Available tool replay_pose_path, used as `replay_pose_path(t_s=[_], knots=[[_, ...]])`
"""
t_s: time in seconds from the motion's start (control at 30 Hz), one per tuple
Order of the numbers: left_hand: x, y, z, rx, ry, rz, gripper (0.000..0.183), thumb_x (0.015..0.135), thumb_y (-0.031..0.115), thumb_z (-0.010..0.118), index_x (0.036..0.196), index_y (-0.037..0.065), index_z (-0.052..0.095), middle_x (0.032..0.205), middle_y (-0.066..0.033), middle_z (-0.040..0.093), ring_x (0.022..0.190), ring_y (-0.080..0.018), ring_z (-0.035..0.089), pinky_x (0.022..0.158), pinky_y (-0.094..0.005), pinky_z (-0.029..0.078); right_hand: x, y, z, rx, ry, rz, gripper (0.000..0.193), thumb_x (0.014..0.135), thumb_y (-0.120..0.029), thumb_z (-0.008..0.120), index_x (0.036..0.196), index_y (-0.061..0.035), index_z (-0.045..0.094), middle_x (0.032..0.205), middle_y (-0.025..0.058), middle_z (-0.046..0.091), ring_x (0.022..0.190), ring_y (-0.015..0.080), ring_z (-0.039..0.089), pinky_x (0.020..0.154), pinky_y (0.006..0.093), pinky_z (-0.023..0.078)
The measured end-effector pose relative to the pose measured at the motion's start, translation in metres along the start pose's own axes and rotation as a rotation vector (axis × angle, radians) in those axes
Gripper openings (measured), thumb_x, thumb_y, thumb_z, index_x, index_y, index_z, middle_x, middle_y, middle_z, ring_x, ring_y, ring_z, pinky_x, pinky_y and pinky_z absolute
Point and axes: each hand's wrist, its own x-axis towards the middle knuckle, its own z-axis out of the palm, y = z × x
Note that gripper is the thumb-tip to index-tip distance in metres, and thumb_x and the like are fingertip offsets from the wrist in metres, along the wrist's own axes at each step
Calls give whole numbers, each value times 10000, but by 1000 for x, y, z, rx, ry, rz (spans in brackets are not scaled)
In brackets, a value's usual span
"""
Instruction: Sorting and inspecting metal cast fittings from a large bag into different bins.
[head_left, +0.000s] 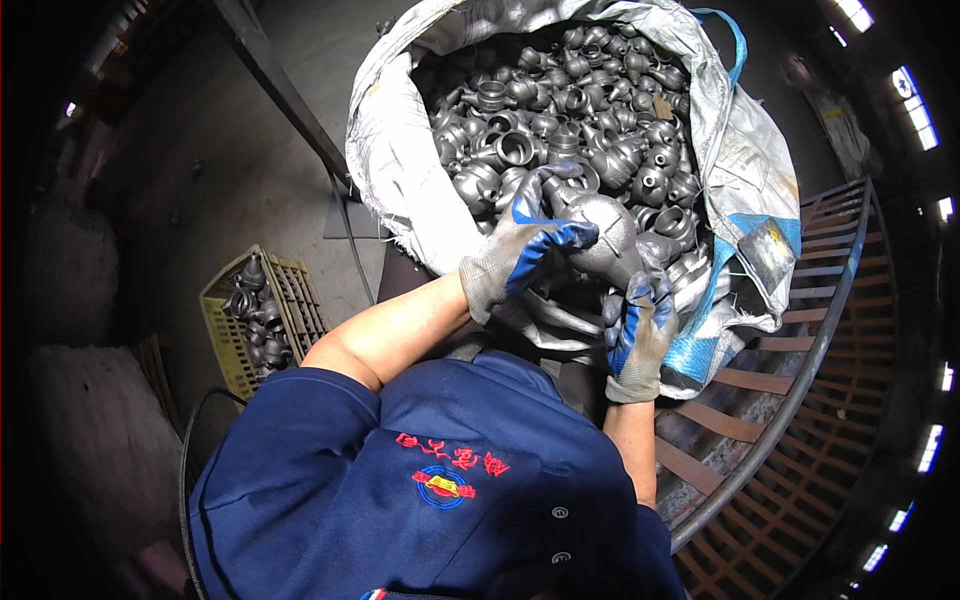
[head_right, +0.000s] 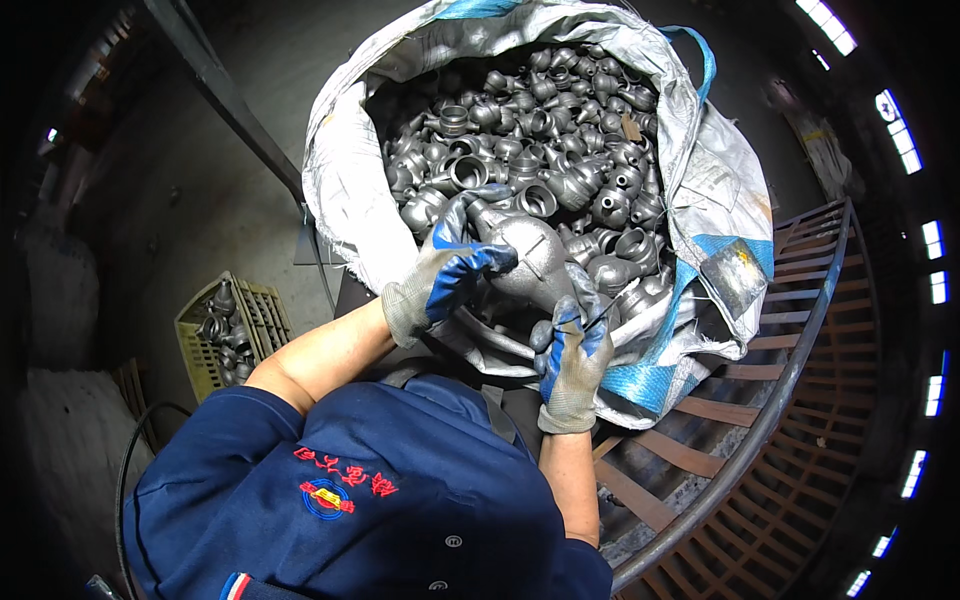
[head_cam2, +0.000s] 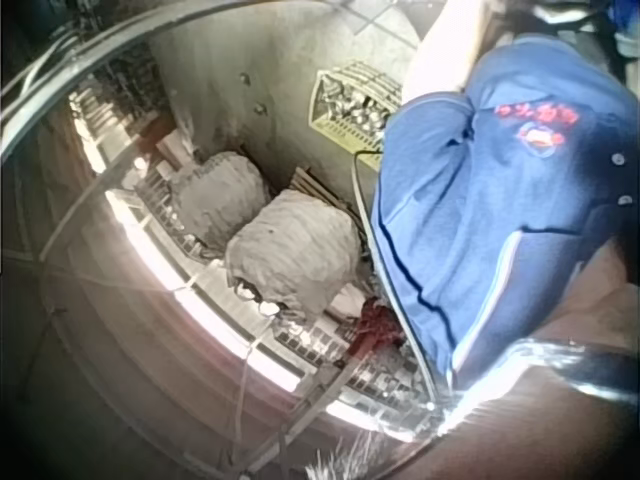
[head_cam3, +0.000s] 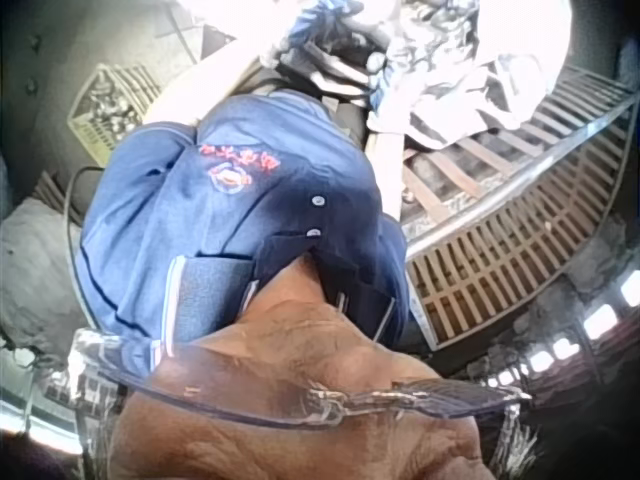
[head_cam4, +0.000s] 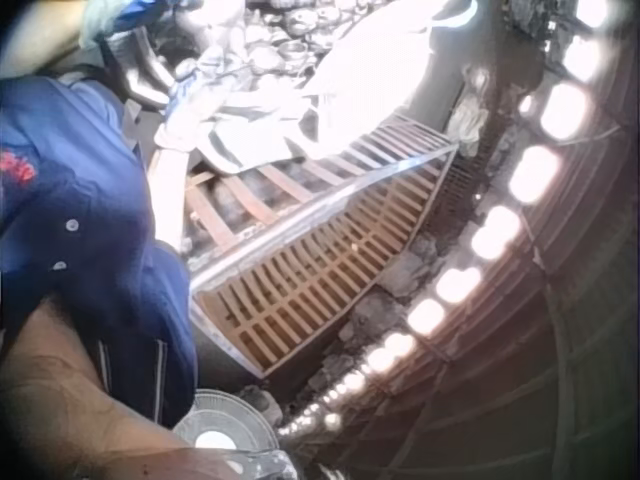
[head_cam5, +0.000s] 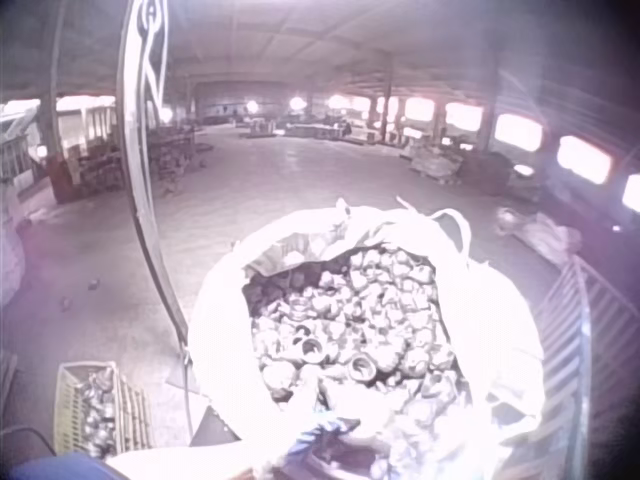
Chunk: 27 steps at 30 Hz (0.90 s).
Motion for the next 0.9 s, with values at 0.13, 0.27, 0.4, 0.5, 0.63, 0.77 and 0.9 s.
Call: replay_pose_path(t_s=[0.13,0.27,0.4,0.5,0.63,0.77,0.9], knots=[[11,-23,-7,-260,8,96,438,788,62,656,1158,28,425,987,-80,553,846,-138,565,715,-262,509,9,7,-13,-93,-57,-37,291,884,-188,577,1125,-33,522,695,0,523,457,67,454,367,183,311],[12,-9,-8,131,4,494,177,841,58,592,1011,33,548,928,-56,592,834,-122,589,726,-273,517,2,-4,-12,-89,-103,122,259,869,-163,599,1078,-22,541,739,11,544,442,63,439,352,174,291],[18,-2,-6,170,4,494,120,865,79,566,975,31,568,879,-42,601,790,-121,601,701,-278,530,-1,-2,-14,117,-194,280,197,870,-173,579,986,-20,533,769,93,603,400,57,404,322,176,264],[23,-5,-13,100,-32,395,183,880,104,552,1042,17,550,941,-51,599,850,-138,594,763,-280,509,2,3,-17,244,-320,370,225,885,-190,538,1004,0,522,789,174,622,374,56,377,313,173,261],[21,21,-4,115,-62,290,415,949,222,415,1319,35,396,1339,-119,405,1254,-201,352,1052,-326,267,7,4,-17,432,-315,397,285,929,-271,462,992,4,497,603,52,514,357,64,328,335,188,319],[6,13,8,503,-232,556,610,857,204,589,1396,138,312,1459,-181,216,1381,-249,113,1098,-403,144,17,13,-29,721,-410,567,487,954,-434,349,1012,24,502,438,-35,334,333,95,291,400,220,353],[1,-7,16,517,-186,588,513,823,198,625,1304,124,463,1467,-220,138,1368,-378,99,1092,-439,141,17,7,-26,722,-460,547,508,952,-433,353,1015,44,516,433,-28,329,329,97,280,381,227,307]])
